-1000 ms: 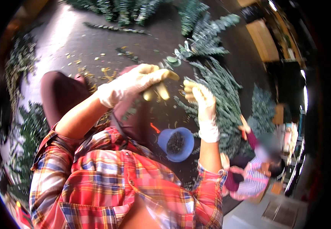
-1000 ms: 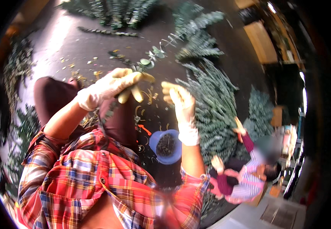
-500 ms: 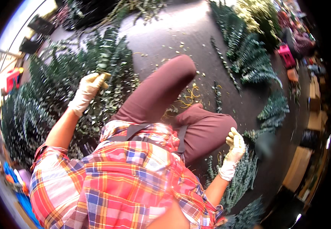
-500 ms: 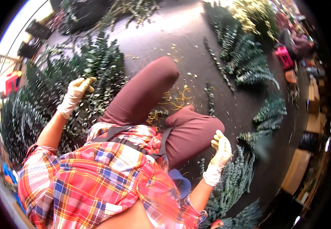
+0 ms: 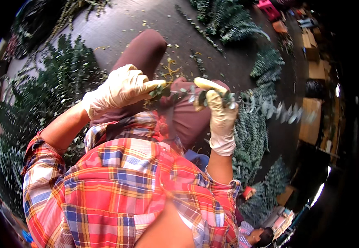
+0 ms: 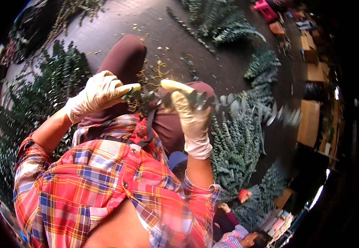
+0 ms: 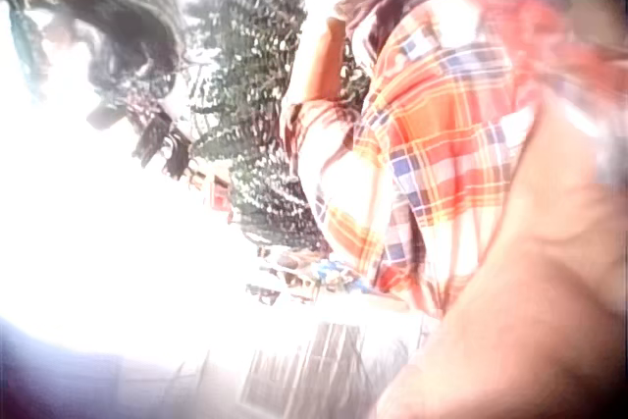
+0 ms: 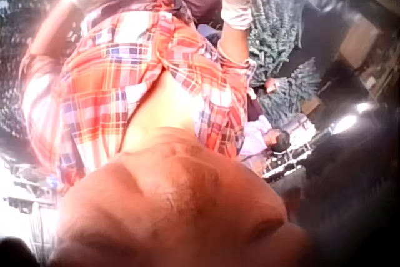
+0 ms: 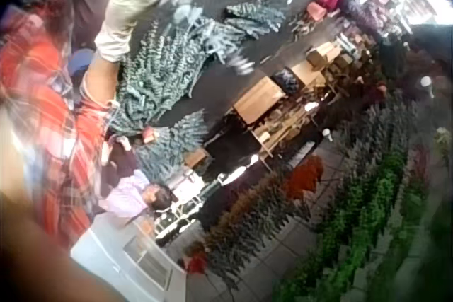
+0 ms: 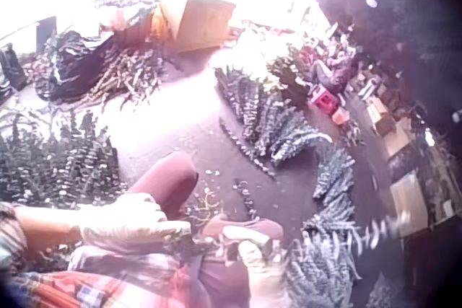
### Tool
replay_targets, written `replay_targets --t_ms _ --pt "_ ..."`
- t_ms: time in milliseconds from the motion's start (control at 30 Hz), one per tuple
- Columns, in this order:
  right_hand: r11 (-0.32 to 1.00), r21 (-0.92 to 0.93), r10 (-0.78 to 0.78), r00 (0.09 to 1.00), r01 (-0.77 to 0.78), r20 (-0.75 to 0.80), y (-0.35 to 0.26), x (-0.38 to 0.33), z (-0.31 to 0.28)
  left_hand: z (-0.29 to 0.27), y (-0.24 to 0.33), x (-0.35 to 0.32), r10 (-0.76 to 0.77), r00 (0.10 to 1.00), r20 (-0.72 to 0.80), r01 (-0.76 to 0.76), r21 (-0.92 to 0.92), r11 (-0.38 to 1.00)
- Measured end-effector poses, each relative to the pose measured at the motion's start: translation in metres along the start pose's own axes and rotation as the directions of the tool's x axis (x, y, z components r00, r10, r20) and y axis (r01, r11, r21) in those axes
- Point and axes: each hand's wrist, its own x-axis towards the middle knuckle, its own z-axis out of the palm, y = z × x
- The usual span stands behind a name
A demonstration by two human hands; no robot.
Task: The person sits on the floor and repeatedly picks up artificial eucalyptus stems, aligns them, and secures them with rubber bands. They place the bundled stems into a blue bowl and continue processing additional stems from the surrounding pile.
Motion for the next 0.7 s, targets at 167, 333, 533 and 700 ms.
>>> replay_targets --t_ms 167,333,533,700 --pt "0.979 -0.021 -0.178 0.813 0.201 -0.555 -0.033 -0.040 -0.078 0.028 -0.003 0.024 -0.063 0.988 -0.141 0.030 -0.227 0.973" --pt "0.937 -0.302 -0.343 0.604 0.173 -0.719 -0.053 -0.097 -0.118 0.044 -0.004 0.002 -0.190 0.965 -0.182 0.103 -0.402 0.910" --pt "0.793 -0.609 -0.517 0.533 0.004 -0.670 -0.050 -0.130 -0.116 0.054 -0.003 -0.007 -0.236 0.945 -0.225 0.101 -0.487 0.867" --pt "0.132 -0.887 -0.643 0.644 -0.442 -0.416 -0.061 -0.140 -0.122 0.061 0.002 -0.003 -0.182 0.954 -0.240 0.042 -0.493 0.869"
